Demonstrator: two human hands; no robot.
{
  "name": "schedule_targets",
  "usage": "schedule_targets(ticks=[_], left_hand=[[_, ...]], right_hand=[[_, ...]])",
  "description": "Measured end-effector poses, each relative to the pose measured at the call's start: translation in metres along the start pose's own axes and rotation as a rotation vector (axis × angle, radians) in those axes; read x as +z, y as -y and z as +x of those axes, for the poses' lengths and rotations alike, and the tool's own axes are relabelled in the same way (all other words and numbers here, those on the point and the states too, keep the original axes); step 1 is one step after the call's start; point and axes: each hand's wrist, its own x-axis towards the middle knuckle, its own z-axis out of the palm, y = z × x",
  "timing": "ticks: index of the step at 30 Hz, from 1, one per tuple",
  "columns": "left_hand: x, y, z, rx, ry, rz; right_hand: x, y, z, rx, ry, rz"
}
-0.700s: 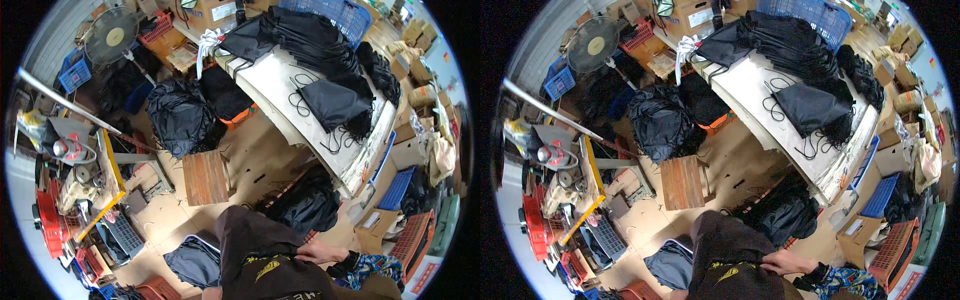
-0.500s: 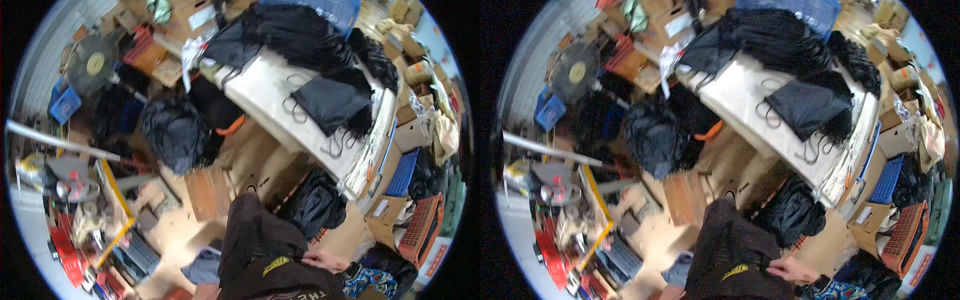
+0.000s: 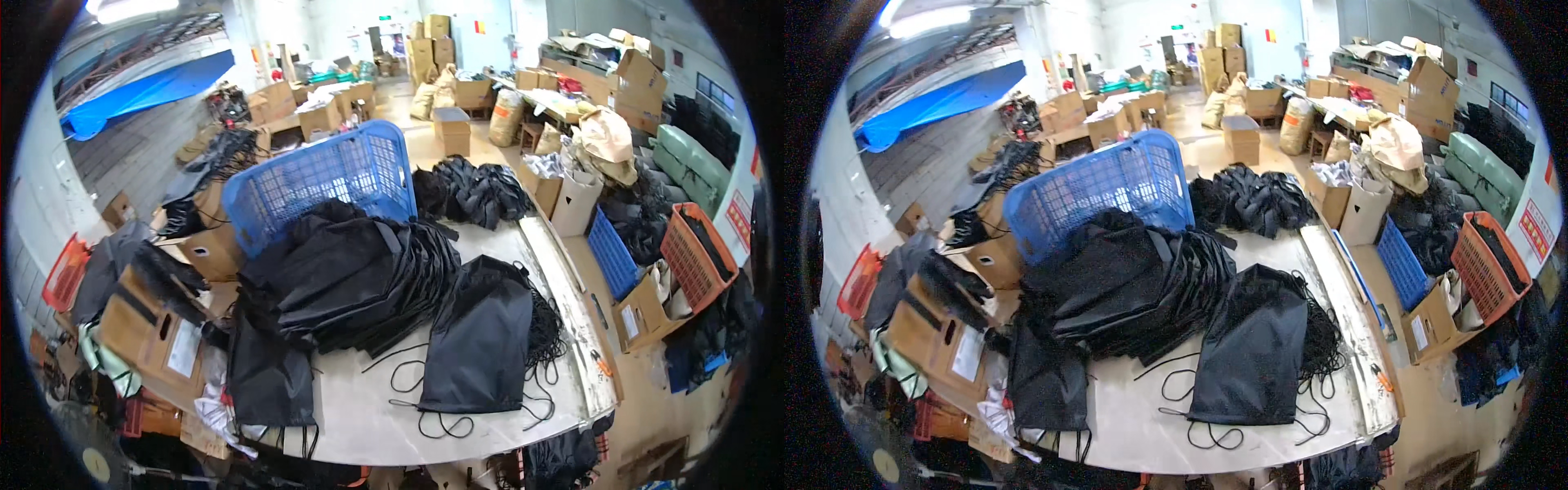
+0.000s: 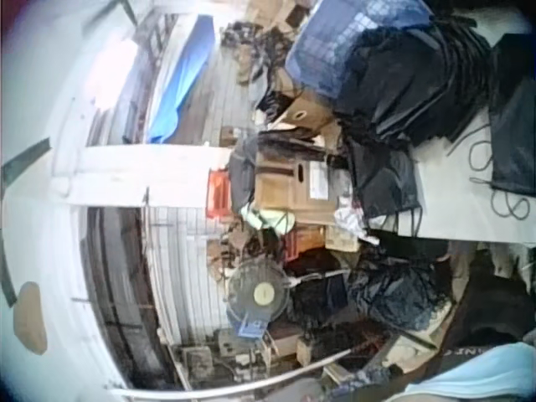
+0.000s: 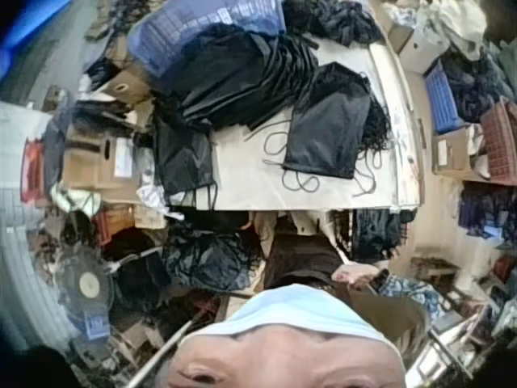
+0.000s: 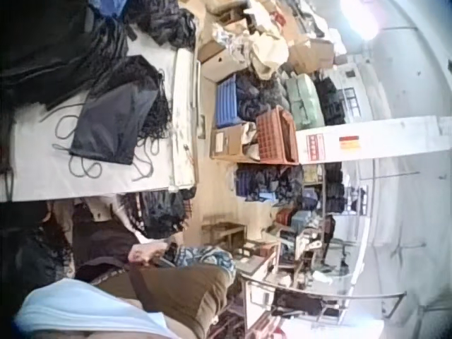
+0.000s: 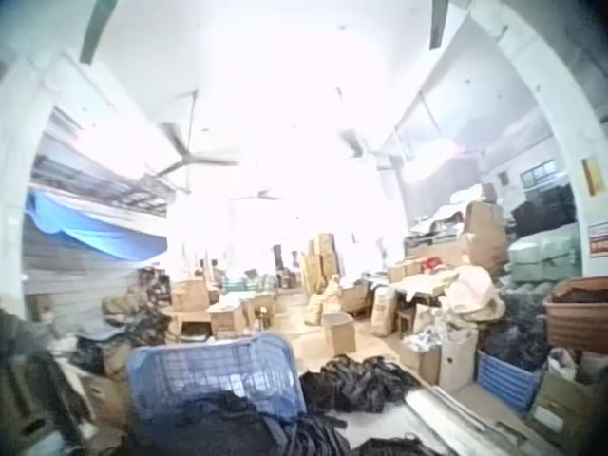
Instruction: The person uses a metal hook tool to thread black drawstrings through the hems of black fabric bags. They repeatedly pick up a bag, insert the hook into the hem, pull the string through, and place the finished bag aside.
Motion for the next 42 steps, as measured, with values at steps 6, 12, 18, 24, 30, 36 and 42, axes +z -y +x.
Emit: schedule_targets(ticks=[6,12,18,24,30,36,42], left_hand=[[0.057,0.069,0.06,-0.091,0.097,0.013],[0.122,0.152,0.033,-0.255,0.163,0.055],[0.155,0.211,-0.028,-0.341,0.19,0.1],[0.167,0.228,-0.063,-0.395,0.209,0.12],[0.169,0.231,-0.084,-0.415,0.235,0.117],[0.163,0.23,-0.084,-0.407,0.261,0.112],[0.168,0.226,-0.069,-0.406,0.268,0.082]], right_hand=[[-0.031,-0.095,0.077,0.389,-0.6,0.438],[-0.011,-0.23,0.13,0.642,-0.823,0.832],[0.035,-0.308,0.167,0.634,-0.75,1.06],[0.04,-0.323,0.177,0.627,-0.783,0.962],[0.032,-0.318,0.18,0.619,-0.824,0.862],[0.02,-0.308,0.201,0.578,-0.839,0.802],[-0.015,-0.279,0.215,0.554,-0.823,0.648]])
